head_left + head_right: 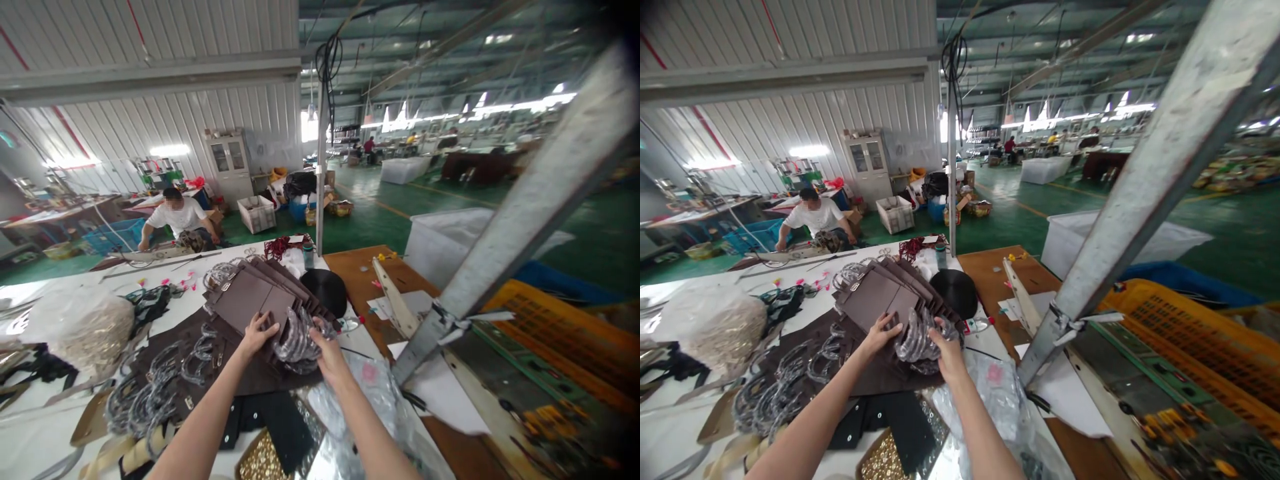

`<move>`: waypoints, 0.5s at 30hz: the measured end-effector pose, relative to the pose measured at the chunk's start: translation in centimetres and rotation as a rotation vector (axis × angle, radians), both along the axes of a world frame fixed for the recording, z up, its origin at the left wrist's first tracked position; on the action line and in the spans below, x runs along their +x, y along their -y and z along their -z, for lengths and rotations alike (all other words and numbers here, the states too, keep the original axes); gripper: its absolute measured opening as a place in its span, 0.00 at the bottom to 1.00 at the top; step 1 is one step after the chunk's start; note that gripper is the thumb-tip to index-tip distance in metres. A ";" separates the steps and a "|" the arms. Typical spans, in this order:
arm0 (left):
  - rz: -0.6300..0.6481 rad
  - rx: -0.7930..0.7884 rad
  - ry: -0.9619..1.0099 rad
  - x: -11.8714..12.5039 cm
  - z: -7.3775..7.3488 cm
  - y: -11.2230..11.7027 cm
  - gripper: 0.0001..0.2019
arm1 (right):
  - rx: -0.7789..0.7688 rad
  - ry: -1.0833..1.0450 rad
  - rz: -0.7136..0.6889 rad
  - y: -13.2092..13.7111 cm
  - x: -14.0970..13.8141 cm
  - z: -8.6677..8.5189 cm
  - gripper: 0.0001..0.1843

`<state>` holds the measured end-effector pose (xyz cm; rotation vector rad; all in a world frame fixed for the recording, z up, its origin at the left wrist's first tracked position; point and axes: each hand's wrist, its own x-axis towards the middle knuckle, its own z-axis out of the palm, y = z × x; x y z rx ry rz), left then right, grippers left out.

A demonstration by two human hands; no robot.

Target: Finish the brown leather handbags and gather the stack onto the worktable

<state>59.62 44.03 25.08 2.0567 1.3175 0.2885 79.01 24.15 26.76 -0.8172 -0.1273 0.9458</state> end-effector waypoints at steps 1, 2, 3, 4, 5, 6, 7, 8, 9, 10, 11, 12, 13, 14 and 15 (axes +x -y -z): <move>0.024 -0.014 -0.008 0.7 -0.1 0.0 0.48 | -0.019 -0.030 -0.005 0.4 0.9 0.6 0.45; 0.039 -0.027 -0.018 1.4 -0.1 0.0 0.48 | -0.044 -0.063 -0.021 1.0 1.6 1.4 0.45; 0.045 -0.034 -0.025 2.0 -0.1 0.0 0.47 | -0.064 -0.088 -0.045 1.8 2.0 2.2 0.44; 0.043 -0.034 -0.028 2.6 -0.1 0.1 0.46 | -0.077 -0.098 -0.072 2.6 2.3 3.0 0.42; 0.037 -0.029 -0.026 3.0 -0.1 0.1 0.44 | -0.084 -0.096 -0.097 3.3 2.5 3.6 0.41; 0.028 -0.021 -0.018 3.3 -0.2 0.0 0.43 | -0.089 -0.089 -0.111 4.0 2.5 4.1 0.40; 0.020 -0.011 -0.005 3.3 -0.3 -0.1 0.42 | -0.101 -0.085 -0.114 4.6 2.5 4.4 0.40; 0.012 -0.002 0.010 3.2 -0.4 -0.3 0.42 | -0.122 -0.087 -0.113 5.0 2.5 4.5 0.41; 0.004 0.005 0.027 2.9 -0.6 -0.6 0.41 | -0.148 -0.090 -0.122 5.3 2.5 4.6 0.43; -0.004 0.011 0.046 2.4 -0.8 -0.8 0.40 | -0.179 -0.092 -0.142 5.5 2.6 4.7 0.44; -0.010 0.019 0.065 1.9 -1.1 -0.9 0.39 | -0.210 -0.091 -0.164 5.6 2.8 4.9 0.46; -0.012 0.027 0.084 1.3 -1.3 -0.9 0.39 | -0.241 -0.087 -0.183 5.8 2.9 5.0 0.47; -0.010 0.036 0.104 0.7 -1.6 -0.9 0.38 | -0.271 -0.082 -0.197 6.0 3.0 5.3 0.47; -0.006 0.045 0.124 0.2 -1.8 -0.8 0.39 | -0.294 -0.077 -0.204 6.2 3.1 5.6 0.47; 0.000 0.054 0.144 -0.3 -2.0 -0.6 0.39 | -0.314 -0.071 -0.209 6.6 3.2 5.9 0.47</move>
